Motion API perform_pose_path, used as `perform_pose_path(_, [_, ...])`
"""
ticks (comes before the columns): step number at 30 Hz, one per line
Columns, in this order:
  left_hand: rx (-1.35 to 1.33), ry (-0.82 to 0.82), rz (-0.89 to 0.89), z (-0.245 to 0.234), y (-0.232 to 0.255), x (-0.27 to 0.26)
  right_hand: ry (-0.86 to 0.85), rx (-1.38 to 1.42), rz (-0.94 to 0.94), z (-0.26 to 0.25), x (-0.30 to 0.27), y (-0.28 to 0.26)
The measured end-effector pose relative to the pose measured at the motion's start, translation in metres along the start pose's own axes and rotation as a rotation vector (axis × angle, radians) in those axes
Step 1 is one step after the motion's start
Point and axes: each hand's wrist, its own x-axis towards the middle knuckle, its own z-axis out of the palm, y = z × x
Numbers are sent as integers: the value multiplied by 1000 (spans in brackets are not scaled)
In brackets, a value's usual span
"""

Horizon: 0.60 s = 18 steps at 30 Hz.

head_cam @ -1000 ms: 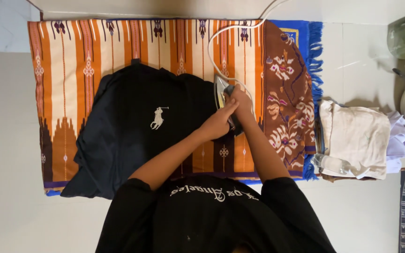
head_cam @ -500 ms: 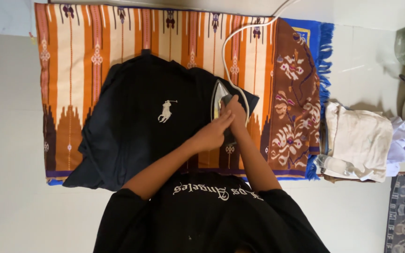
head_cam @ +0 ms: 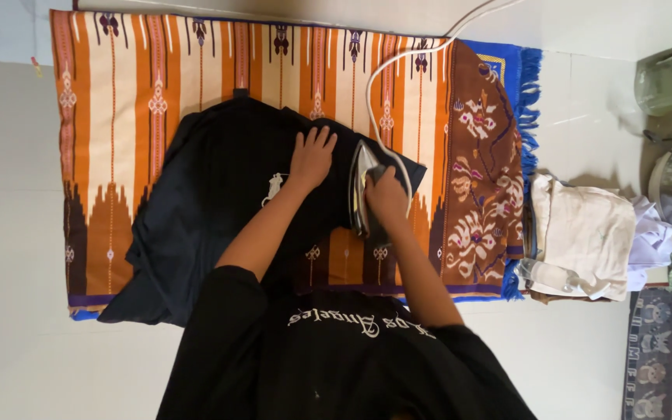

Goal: The person irons and folds a black polo shirt on a rug on the floor.

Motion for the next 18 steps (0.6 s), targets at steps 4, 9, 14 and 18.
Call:
perform_pose_path(4, [181,-203,7,-3,-5,1,-25,7,44,-13,-13,-14])
perform_pose_path(9, [237,-233,-22,0,-2,12,36,33,6,-13,29,-17])
perform_pose_path(14, [236,-240,-59,4,-3,10,128,115,-99,-8,66,-16])
perform_pose_path(18, [227,-210,-59,11,-5,8,28,57,-33,2,47,-4])
